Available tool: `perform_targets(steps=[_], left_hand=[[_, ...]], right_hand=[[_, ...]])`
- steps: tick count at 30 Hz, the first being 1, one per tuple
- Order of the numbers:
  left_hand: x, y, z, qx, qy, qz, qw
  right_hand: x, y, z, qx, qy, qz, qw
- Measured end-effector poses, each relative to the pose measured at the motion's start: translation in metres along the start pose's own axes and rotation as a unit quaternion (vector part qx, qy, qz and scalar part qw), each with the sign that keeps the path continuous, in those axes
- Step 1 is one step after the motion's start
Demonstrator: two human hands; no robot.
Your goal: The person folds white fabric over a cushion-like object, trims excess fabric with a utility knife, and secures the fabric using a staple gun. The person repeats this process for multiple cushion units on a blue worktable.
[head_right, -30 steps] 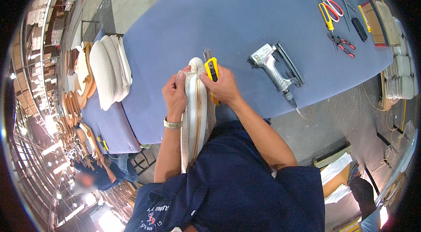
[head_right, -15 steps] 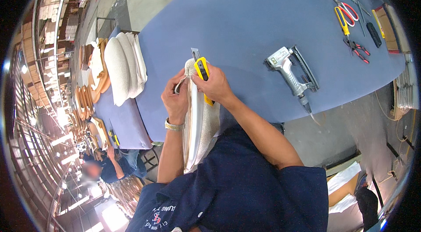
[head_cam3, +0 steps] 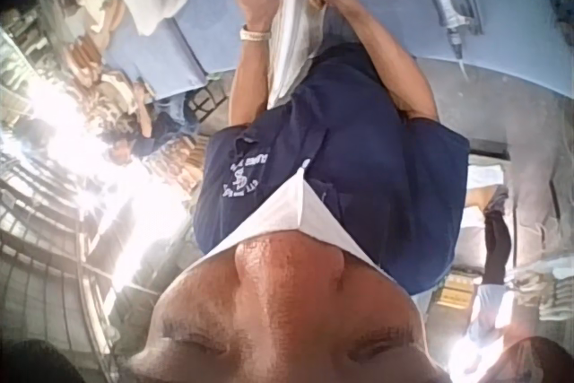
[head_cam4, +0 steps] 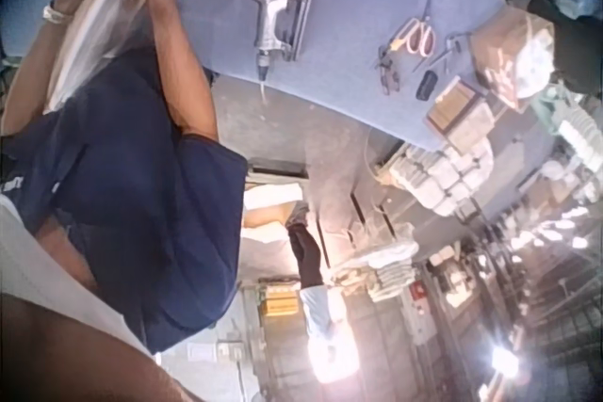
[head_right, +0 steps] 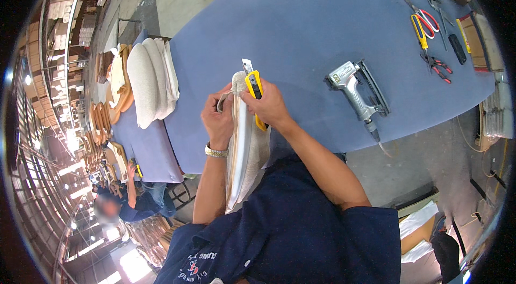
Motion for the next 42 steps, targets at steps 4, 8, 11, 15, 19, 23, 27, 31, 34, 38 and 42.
perform_targets(steps=[4,8,11,15,19,23,27,31,34,38,42], left_hand=[[-0.018,-0.006,-0.007,-0.022,-0.032,0.010,0.999],[-0.032,-0.016,-0.017,-0.047,-0.003,0.039,0.998],[-0.033,-0.018,-0.033,-0.112,0.051,0.035,0.992],[-0.027,-0.012,-0.078,0.013,-0.009,0.103,0.995],[-0.014,-0.011,-0.099,0.099,-0.068,0.109,0.987],[-0.001,-0.020,-0.096,0.111,-0.225,-0.006,0.968],[0.003,-0.044,-0.110,0.060,-0.038,0.029,0.997],[-0.030,-0.062,-0.107,-0.072,0.227,0.123,0.963],[-0.037,-0.063,-0.089,-0.055,0.255,0.121,0.958],[-0.033,-0.058,-0.077,-0.061,0.261,0.095,0.959],[-0.013,-0.049,-0.065,-0.031,0.245,0.066,0.967]], right_hand=[[0.023,-0.011,0.010,0.047,-0.105,-0.036,0.993],[0.050,-0.029,0.035,0.148,-0.196,-0.122,0.962],[0.047,-0.035,0.076,0.214,-0.297,-0.058,0.929],[0.016,-0.046,0.107,0.273,-0.309,0.008,0.911],[-0.007,-0.055,0.121,0.312,-0.268,0.022,0.911],[0.016,-0.056,0.104,0.301,-0.149,0.004,0.942],[0.047,-0.046,0.063,0.106,-0.222,-0.072,0.967],[0.037,-0.042,0.044,0.065,-0.332,-0.018,0.941],[0.031,-0.036,0.036,0.111,-0.343,-0.017,0.933],[0.020,-0.030,0.025,0.175,-0.315,-0.020,0.933],[0.010,-0.023,0.014,0.138,-0.219,0.010,0.966]])
Point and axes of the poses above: each hand's wrist, its own y-axis towards the middle knuckle, its own x-axis out of the back of the hand, z = x × y, the point moved 5 cm from there along y, towards the middle knuckle, and after that the axes turned 8 degrees about x, right-handed, at the moved point
